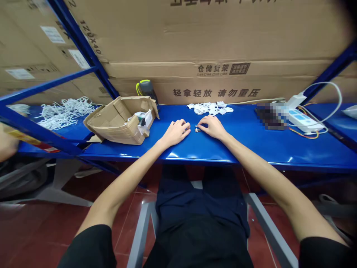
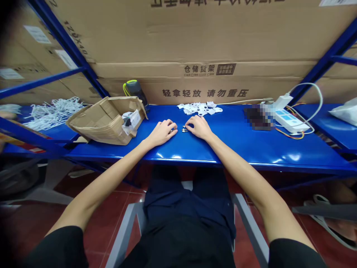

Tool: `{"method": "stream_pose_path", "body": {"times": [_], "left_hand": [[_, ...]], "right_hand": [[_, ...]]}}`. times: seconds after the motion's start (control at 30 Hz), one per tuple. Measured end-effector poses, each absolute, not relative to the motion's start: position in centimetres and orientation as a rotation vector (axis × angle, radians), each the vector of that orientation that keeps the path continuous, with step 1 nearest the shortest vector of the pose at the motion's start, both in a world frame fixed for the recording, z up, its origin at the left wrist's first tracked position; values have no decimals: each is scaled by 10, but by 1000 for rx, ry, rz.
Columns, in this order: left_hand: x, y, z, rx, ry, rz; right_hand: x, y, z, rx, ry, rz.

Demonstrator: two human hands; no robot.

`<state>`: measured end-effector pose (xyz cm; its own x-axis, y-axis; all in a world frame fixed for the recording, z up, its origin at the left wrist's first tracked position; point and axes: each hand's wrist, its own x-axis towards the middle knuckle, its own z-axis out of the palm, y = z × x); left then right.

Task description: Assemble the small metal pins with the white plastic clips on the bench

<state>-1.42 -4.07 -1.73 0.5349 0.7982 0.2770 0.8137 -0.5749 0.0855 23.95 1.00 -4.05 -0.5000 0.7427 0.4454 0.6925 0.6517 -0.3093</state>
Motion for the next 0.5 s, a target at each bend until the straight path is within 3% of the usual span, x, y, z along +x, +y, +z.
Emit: {"method": "stream_pose_path", "body": {"times": [0.5], "left_hand": [[-51,-1,-16,-2643,-1463,-576]], "right_hand": [[250,6,-39,-948,-2304,251]]}}
